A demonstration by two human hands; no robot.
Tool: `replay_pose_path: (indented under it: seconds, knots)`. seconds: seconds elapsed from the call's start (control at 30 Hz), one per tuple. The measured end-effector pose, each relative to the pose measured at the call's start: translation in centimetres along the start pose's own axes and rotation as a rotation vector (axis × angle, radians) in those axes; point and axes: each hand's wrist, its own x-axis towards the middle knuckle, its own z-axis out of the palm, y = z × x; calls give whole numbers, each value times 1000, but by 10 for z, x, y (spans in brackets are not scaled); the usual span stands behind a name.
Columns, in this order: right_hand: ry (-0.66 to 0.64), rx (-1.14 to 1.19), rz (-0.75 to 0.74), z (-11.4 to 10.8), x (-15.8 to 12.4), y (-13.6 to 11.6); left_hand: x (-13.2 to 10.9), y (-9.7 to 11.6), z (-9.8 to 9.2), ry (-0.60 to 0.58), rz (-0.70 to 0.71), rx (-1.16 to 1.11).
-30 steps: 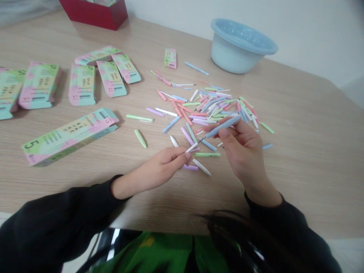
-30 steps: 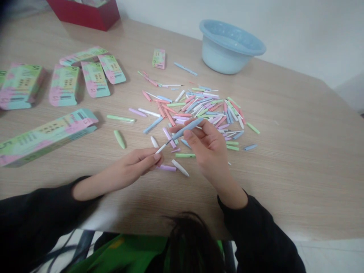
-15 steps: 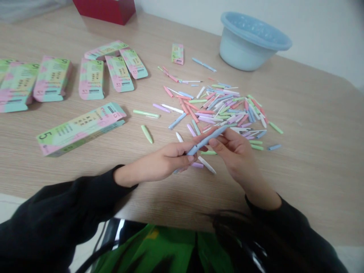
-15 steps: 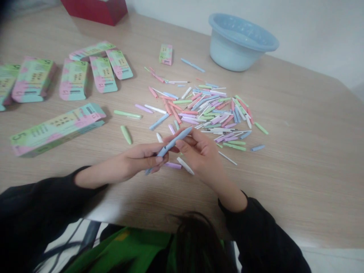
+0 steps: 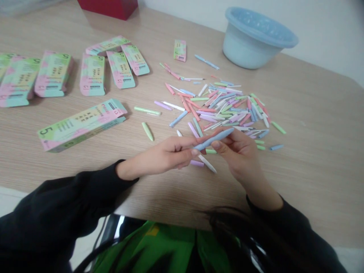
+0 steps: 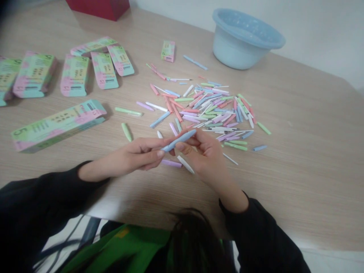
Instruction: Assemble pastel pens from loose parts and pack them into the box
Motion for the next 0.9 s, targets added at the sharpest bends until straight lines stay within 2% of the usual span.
replay_pose_path:
  seconds: [0.17,0.23,0.33,0.43,0.6,0.67,0.8,0.9]
  knots:
    - [68,-37,-51,0,0,1,0,5,-1,43,-28,-29]
    - [84,-89,-84,-1,0,2,1,4,-1,108,3,4]
    - [90,-149,-96,-1,-1,4,2,4,-2,171,45,0]
    - [83,-161,-75,1,-2,5,2,7,-3,175,29,28]
    - [96,-160,-101,2,-3,7,3,10,-5,270,37,97]
    - [112,-149,-99,2,-3,7,2,9,-5,225,7,68]
    - [98,-112,-21,2,-2,8,0,3,-6,-20,-120,-91]
    - [70,-65,16,3,-2,7,-1,3,-5,-31,-152,-148]
